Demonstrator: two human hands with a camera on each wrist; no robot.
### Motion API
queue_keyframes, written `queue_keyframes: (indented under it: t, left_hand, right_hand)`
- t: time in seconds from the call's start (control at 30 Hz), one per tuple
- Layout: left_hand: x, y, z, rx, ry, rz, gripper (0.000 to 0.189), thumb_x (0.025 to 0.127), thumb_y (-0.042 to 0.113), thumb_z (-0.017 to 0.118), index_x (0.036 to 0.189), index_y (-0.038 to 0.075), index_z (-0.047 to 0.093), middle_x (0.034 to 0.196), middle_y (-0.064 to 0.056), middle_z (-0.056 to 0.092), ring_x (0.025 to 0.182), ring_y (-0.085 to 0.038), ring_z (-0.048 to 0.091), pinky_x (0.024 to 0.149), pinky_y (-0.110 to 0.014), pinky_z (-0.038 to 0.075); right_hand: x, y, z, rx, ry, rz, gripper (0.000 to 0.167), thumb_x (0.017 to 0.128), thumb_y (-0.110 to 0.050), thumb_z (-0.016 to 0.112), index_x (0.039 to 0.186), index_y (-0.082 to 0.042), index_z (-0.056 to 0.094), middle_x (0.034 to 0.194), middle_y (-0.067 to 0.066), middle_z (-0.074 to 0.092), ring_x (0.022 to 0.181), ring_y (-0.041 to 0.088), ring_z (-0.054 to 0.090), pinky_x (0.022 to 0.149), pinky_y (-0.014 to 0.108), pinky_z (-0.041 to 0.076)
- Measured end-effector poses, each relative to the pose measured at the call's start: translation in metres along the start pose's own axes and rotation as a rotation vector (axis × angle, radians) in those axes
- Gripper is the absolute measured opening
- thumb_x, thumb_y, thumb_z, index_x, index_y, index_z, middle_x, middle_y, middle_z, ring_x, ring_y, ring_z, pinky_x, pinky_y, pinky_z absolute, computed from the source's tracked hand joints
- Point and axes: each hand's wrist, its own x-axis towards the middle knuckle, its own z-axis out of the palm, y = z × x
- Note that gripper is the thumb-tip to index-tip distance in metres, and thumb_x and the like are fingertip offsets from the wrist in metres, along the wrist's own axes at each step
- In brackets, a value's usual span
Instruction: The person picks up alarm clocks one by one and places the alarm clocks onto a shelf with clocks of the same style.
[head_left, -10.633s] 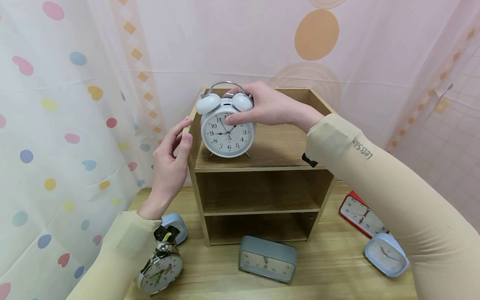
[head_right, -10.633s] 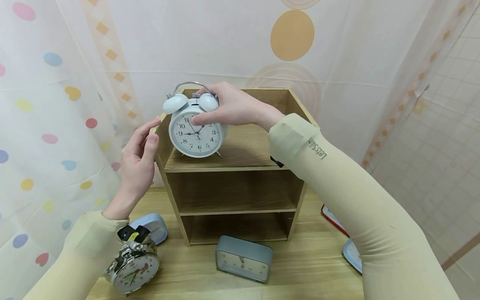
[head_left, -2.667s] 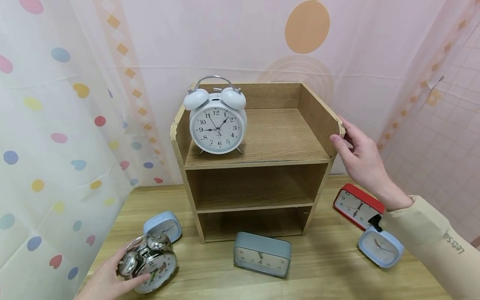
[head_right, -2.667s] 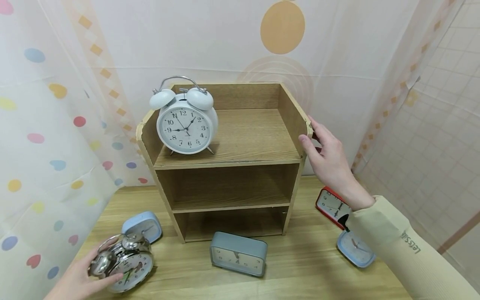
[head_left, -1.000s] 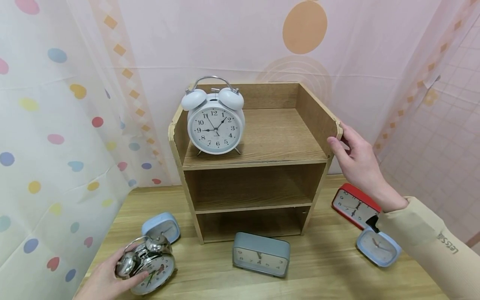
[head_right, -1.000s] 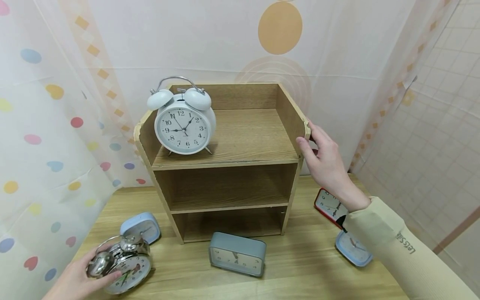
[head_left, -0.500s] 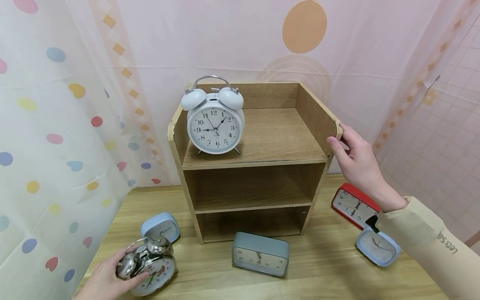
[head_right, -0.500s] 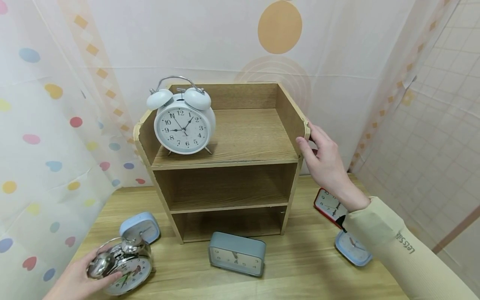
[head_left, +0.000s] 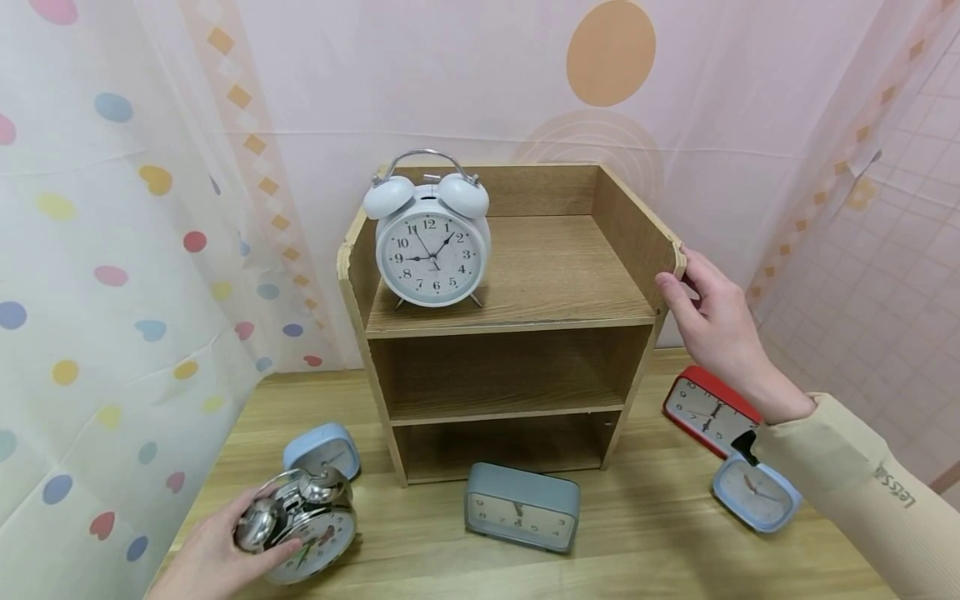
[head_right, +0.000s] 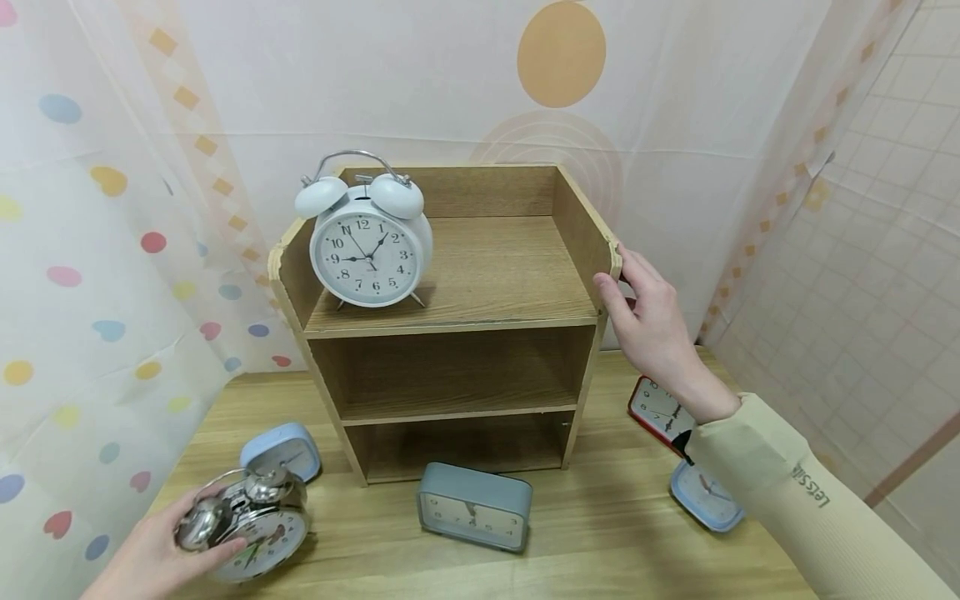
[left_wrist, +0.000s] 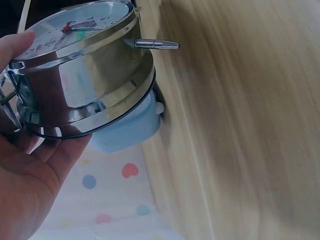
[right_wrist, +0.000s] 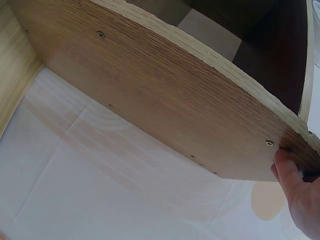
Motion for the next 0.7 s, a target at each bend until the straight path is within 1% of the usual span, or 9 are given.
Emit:
queue_keyframes:
  t: [0.07,0.13,0.23,0.43,0.47,0.53,0.7]
  left_hand:
    - [0.000,0.002,-0.001,0.002,-0.003,0.003,0.082,0.081,0.038,0.090,0.144,-0.002,0.056,0.124,-0.025,0.073,0.094,-0.018,0.070,0.068,-0.021,0.053]
    - [0.000,0.005,-0.003,0.003,-0.009,0.008,0.082,0.081,0.038,0.090,0.144,-0.002,0.057,0.124,-0.025,0.073,0.094,-0.016,0.069,0.069,-0.021,0.053]
    - [-0.001,0.010,-0.005,0.000,-0.002,0.020,0.081,0.081,0.038,0.091,0.143,-0.001,0.058,0.124,-0.023,0.073,0.092,-0.009,0.067,0.069,-0.020,0.053]
    - [-0.003,0.021,-0.009,-0.022,0.068,0.077,0.076,0.077,0.035,0.094,0.138,0.002,0.063,0.122,-0.020,0.074,0.090,0.007,0.060,0.070,-0.020,0.054]
    - [-0.003,0.024,-0.011,-0.021,0.071,0.081,0.076,0.077,0.035,0.094,0.137,0.002,0.063,0.122,-0.019,0.075,0.090,0.007,0.060,0.070,-0.020,0.054]
    - [-0.003,0.028,-0.012,-0.036,0.091,0.112,0.074,0.075,0.032,0.095,0.135,0.001,0.064,0.118,-0.018,0.076,0.088,0.010,0.059,0.069,-0.020,0.054]
    - [-0.003,0.041,-0.017,-0.037,0.131,0.170,0.071,0.071,0.031,0.098,0.129,0.003,0.067,0.110,-0.010,0.078,0.085,0.012,0.058,0.067,-0.021,0.055]
  right_hand:
    - [0.000,0.000,0.000,0.009,0.004,0.003,0.041,0.110,-0.017,0.055,0.146,-0.001,0.059,0.146,0.022,0.061,0.110,-0.018,0.056,0.089,-0.005,0.045]
    - [0.000,0.000,0.000,0.014,0.006,0.002,0.040,0.109,-0.016,0.055,0.146,0.000,0.060,0.145,0.023,0.061,0.108,-0.020,0.054,0.089,-0.005,0.045]
    - [0.000,0.000,0.000,0.014,0.005,0.005,0.040,0.109,-0.016,0.055,0.146,0.000,0.059,0.146,0.023,0.061,0.108,-0.020,0.054,0.088,-0.005,0.045]
    - [0.000,0.000,0.000,0.017,0.007,-0.003,0.039,0.110,-0.016,0.055,0.145,0.001,0.060,0.145,0.022,0.061,0.108,-0.019,0.055,0.089,-0.004,0.045]
    - [0.000,-0.001,0.000,0.013,0.008,-0.006,0.039,0.110,-0.017,0.055,0.144,0.001,0.060,0.145,0.022,0.062,0.109,-0.019,0.055,0.089,-0.004,0.046]
    - [-0.001,-0.001,0.000,0.007,0.007,-0.012,0.039,0.110,-0.019,0.054,0.143,0.001,0.061,0.145,0.022,0.062,0.109,-0.018,0.056,0.089,-0.004,0.046]
    - [0.000,0.000,0.000,0.006,0.005,-0.006,0.039,0.110,-0.019,0.054,0.142,0.001,0.061,0.144,0.022,0.062,0.109,-0.017,0.056,0.088,-0.004,0.046]
